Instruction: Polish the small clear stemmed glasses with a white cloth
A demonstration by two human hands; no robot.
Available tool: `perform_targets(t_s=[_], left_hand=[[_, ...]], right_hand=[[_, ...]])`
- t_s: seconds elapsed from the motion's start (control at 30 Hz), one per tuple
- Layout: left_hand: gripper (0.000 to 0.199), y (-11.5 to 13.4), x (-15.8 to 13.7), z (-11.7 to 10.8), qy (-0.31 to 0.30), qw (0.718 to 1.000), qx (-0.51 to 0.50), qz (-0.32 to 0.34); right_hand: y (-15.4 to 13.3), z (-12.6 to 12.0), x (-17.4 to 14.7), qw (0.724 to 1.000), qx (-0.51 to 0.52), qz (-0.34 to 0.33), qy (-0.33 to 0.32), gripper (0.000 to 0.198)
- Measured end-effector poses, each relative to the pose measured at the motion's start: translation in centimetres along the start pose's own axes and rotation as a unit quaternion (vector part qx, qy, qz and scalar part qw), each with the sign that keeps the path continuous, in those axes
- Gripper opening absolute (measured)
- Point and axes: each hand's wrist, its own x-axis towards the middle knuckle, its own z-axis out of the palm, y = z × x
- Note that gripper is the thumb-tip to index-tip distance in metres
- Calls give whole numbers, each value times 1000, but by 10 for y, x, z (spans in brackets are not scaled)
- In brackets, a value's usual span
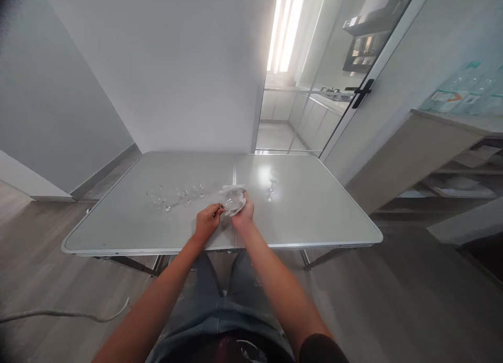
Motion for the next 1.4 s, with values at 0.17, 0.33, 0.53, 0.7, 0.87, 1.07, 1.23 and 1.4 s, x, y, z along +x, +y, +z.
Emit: perform_targets(t_s=[0.17, 0.33, 0.53, 0.7, 0.87, 1.07, 1.23, 1.4], left_hand=[[20, -1, 1, 0, 5, 1000, -16, -5], [28, -2, 2, -1, 33, 998, -31, -40], [31, -1, 6, -2, 41, 996, -42, -71], [29, 1, 6, -5, 31, 996, -42, -71], [19, -7, 3, 0, -15, 995, 14, -94], [15, -8, 3, 7, -59, 992, 82, -73], [18, 1, 1, 3, -78, 993, 80, -29], [24, 2, -2, 0, -72, 995, 66, -3]], right_hand=[[20, 7, -18, 994, 81, -39, 57, 24], [32, 14, -46, 993, 44, -108, 27, 15], [39, 8, -60, 967, -160, -198, -11, 16], [34, 4, -63, 821, -445, -355, -43, 12], [15, 5, -48, 660, -619, -355, -234, 13], [-12, 22, -22, 582, -695, -299, -296, 13], [-37, 37, 4, 619, -730, -188, -219, 15], [-51, 36, 20, 798, -573, -34, -181, 17]])
